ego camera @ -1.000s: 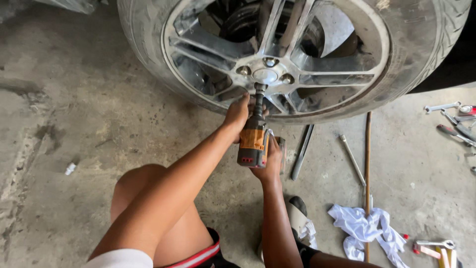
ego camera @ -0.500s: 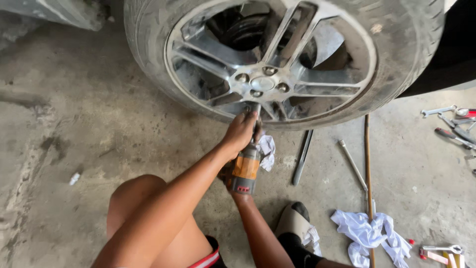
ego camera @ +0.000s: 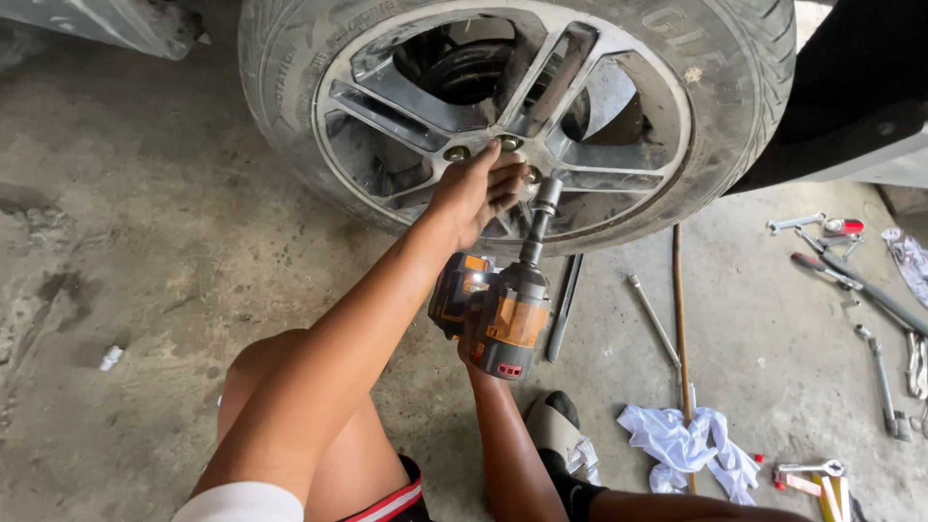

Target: The person sits on the floor beside a car wheel and wipes the rim and lug nuts with a white cloth by hand. They then use a cordless impact wrench on the lug nuts, set the wrench down, pick up the cloth from the floor, and continue wiping the rim and tire.

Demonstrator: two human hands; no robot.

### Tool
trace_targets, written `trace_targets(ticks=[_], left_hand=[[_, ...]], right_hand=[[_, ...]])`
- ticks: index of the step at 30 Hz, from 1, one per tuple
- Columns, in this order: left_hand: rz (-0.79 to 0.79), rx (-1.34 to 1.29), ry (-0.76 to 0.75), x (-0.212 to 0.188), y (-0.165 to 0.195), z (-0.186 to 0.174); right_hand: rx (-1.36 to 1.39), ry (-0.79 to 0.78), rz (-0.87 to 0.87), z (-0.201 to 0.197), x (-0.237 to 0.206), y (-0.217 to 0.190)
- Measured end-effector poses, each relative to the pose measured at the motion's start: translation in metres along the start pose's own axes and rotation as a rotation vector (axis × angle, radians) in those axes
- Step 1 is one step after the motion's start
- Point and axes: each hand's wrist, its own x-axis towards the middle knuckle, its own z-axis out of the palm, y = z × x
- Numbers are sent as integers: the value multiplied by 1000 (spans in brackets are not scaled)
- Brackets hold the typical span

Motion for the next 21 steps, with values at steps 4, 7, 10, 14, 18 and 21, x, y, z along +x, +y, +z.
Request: trace_targets(ticks=[4,7,10,14,18,21], left_hand=[[-122,-255,16,31,-1,8],[-108,-284,132,31,-11,16],[190,9,256,20,-22,17],[455,204,187,8,-14,9],[-249,-18,71,15,1,0],[-255,-123,70,24,0,0]], right_hand=[[-152,-29,-15,-4,-1,-4],[-50,4,16,-11,0,-10],[-95,47,-166,-17,3,-20],[-174,36,-243,-16,11,-31],[-202,82,-343,-12,12,-28],[-175,-3,-110,-10,10,-21]])
